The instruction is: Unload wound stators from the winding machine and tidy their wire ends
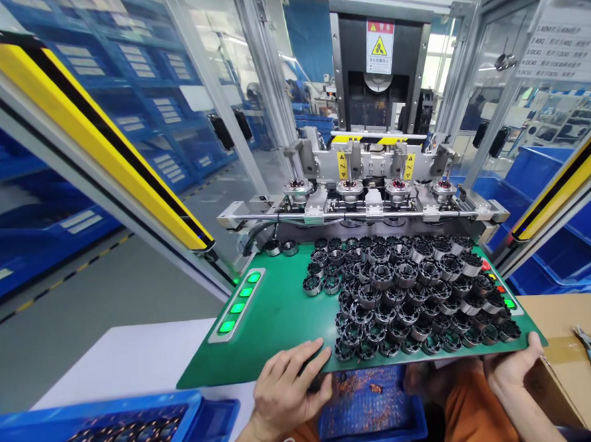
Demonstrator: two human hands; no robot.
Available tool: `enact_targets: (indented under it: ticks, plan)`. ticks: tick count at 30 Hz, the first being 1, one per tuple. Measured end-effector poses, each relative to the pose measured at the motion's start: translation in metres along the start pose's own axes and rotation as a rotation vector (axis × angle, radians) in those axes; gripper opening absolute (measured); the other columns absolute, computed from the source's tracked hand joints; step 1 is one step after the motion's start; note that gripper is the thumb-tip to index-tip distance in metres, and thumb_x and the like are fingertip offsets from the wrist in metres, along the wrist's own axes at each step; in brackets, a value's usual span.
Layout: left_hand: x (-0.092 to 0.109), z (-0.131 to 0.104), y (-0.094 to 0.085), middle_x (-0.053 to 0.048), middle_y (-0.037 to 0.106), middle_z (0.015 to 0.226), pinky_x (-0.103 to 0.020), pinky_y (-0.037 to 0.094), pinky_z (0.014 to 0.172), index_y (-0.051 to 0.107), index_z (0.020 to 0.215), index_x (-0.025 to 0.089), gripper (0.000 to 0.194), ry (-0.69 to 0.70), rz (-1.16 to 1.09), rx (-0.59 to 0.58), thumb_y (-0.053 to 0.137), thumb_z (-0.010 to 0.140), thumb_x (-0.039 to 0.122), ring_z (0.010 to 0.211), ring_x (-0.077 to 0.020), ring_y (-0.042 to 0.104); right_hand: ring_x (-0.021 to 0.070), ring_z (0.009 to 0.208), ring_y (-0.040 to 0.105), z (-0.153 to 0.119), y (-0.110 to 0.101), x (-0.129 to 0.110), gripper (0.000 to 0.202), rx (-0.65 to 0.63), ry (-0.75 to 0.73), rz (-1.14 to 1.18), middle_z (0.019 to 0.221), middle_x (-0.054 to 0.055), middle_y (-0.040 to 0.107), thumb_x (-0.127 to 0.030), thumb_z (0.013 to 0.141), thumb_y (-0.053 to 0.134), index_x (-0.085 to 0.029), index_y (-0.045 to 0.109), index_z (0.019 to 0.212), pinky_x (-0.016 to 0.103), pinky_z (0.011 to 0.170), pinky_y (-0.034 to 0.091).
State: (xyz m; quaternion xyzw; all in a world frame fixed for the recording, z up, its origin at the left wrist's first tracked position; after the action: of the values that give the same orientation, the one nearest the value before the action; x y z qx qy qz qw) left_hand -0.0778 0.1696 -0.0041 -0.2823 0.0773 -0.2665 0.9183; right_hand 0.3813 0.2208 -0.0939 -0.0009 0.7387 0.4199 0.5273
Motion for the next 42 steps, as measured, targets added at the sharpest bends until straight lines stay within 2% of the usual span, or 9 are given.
enact_targets:
  ticks: [3,9,20,42]
  plan:
    - [0.0002,0.0004,-0.0007,-0.002,0.079,0.106,-0.036,0.049,0.086,0.074,0.11,0.027,0.018,-0.001,-0.004,0.006,0.063,0.096,0.029,0.093,-0.0189,0.071,0.0279,0.119,0.067,-0.0003,-0.0017,-0.0025,0.067,0.031,-0.037,-0.016,0.131,0.005,0.071,-0.064,0.081,0.056,-0.022,0.065,0.132,0.053,0.103,0.058]
    - [0.0004,0.0005,0.0,-0.002,0.079,0.107,-0.036,0.049,0.086,0.074,0.11,0.026,0.018,-0.006,-0.012,0.003,0.064,0.096,0.028,0.093,-0.0192,0.071,0.0271,0.116,0.068,0.0007,-0.0048,0.0002,0.066,0.062,-0.011,-0.033,0.131,0.004,0.071,-0.064,0.084,0.052,-0.023,0.064,0.134,0.053,0.103,0.058]
    - [-0.0009,-0.0032,0.001,-0.002,0.079,0.108,-0.036,0.048,0.087,0.074,0.111,0.026,0.019,-0.013,-0.017,0.007,0.062,0.098,0.03,0.094,-0.0196,0.071,0.031,0.124,0.065,-0.0027,-0.0013,-0.0025,0.066,0.057,-0.013,-0.055,0.134,0.007,0.07,-0.065,0.083,0.051,-0.021,0.067,0.13,0.057,0.108,0.054]
    - [-0.0017,-0.0041,0.0019,-0.002,0.079,0.108,-0.037,0.049,0.087,0.074,0.11,0.027,0.018,-0.034,-0.03,0.014,0.063,0.097,0.03,0.095,-0.0199,0.071,0.0299,0.125,0.064,0.0,-0.0058,0.0004,0.064,0.068,-0.003,-0.071,0.129,0.006,0.072,-0.066,0.085,0.049,-0.021,0.07,0.125,0.056,0.108,0.055]
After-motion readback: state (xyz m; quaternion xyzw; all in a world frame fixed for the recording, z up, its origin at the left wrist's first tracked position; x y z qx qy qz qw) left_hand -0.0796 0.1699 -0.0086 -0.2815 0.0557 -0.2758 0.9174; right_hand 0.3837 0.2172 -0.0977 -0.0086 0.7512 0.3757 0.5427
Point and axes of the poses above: each hand's wrist, its own z-axis towards the middle knuckle, its own y-axis out of the palm, x = y × z, the point moved 7 cm from there along z, towards the middle knuckle
